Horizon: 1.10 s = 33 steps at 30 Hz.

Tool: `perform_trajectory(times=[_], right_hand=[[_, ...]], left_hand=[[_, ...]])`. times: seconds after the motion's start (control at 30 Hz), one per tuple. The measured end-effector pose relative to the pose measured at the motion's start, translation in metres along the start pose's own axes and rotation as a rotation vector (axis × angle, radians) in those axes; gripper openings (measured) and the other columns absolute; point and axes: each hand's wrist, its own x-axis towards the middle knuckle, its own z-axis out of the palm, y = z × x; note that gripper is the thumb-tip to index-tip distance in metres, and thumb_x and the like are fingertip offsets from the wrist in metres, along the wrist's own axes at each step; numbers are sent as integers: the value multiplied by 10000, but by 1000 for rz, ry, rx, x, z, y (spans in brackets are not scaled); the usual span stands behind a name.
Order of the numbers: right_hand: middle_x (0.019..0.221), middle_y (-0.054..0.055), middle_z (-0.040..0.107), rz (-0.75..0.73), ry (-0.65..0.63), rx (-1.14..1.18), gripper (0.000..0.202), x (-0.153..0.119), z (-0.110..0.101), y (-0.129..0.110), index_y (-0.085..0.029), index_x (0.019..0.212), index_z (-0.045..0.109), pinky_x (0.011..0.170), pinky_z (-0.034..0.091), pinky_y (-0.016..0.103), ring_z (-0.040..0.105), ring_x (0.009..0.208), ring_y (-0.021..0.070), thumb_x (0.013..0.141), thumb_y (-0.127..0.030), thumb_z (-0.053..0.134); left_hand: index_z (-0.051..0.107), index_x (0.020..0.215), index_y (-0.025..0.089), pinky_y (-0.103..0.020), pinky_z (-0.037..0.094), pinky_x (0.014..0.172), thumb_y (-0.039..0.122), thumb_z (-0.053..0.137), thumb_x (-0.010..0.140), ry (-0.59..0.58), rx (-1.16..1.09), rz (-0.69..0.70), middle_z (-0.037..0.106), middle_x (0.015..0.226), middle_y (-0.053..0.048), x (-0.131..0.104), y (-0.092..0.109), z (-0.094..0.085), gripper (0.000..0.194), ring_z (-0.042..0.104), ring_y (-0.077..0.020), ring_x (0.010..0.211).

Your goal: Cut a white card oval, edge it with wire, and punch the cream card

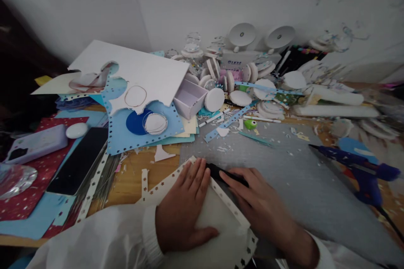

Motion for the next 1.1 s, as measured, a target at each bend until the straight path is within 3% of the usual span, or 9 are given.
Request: perform_trajectory(times=[0.23, 0.33, 0.47, 0.6, 0.8, 0.87, 0.97, 1.1], right_hand=[[1126, 139, 555, 42, 71, -32, 444, 23, 9, -3, -174, 1326, 489, 836, 521, 430, 527, 1016, 254, 890, -100, 447], [1123, 122, 571, 24, 132, -17, 414, 21, 8, 1, -201, 1312, 500, 848, 516, 411, 544, 1023, 239, 907, -134, 443], [1132, 117, 571, 90, 268, -63, 403, -3, -4, 18, -208, 1322, 471, 871, 492, 399, 551, 1028, 231, 919, -195, 463], [1110, 118, 591, 274, 343, -210, 384, -36, -20, 49, -183, 1291, 479, 854, 470, 433, 551, 989, 261, 921, -284, 464], [1062, 120, 611, 361, 333, -403, 309, -65, -33, 81, -154, 1161, 566, 847, 445, 463, 553, 961, 288, 915, -287, 433], [1067, 131, 594, 363, 368, -436, 305, -67, -34, 74, -153, 1146, 574, 839, 436, 481, 542, 973, 303, 910, -281, 430], [1037, 134, 568, 277, 391, -328, 266, -67, -28, 42, -158, 1085, 577, 806, 444, 465, 545, 946, 290, 902, -306, 454], [1024, 102, 581, 243, 280, -129, 329, -63, -7, -14, -200, 1101, 555, 777, 476, 416, 560, 935, 264, 839, -397, 586]], left_hand=[[136, 1456, 13, -524, 70, 1145, 672, 428, 796, -15, -43, 28, 31, 1524, -241, 0, 1, -1, 977, 1, -366, 1413], [167, 1455, 40, -525, 98, 1145, 650, 467, 787, -43, -47, 41, 69, 1529, -216, 0, 0, -5, 953, 48, -350, 1418], [250, 1436, 95, -533, 138, 1142, 468, 479, 855, -54, -15, 89, 208, 1521, -155, 0, 0, -9, 727, 169, -306, 1411], [464, 1292, 127, -508, 187, 1143, 283, 420, 913, 64, 18, 131, 438, 1424, -99, -1, 2, -8, 412, 327, -263, 1357], [610, 948, 170, -459, 335, 1079, 253, 482, 910, 218, 6, 131, 655, 1162, -54, 0, 4, -3, 157, 544, -229, 1151], [604, 892, 172, -440, 358, 1062, 253, 512, 901, 253, 14, 124, 673, 1098, -46, 3, 5, 0, 123, 559, -219, 1116], [590, 866, 172, -415, 368, 1048, 231, 528, 894, 308, 21, 123, 683, 1013, -36, 8, 7, 0, 90, 577, -199, 1058], [560, 866, 177, -386, 390, 1006, 192, 518, 894, 409, -26, 125, 675, 919, -27, 10, 14, -24, 53, 596, -171, 952]])
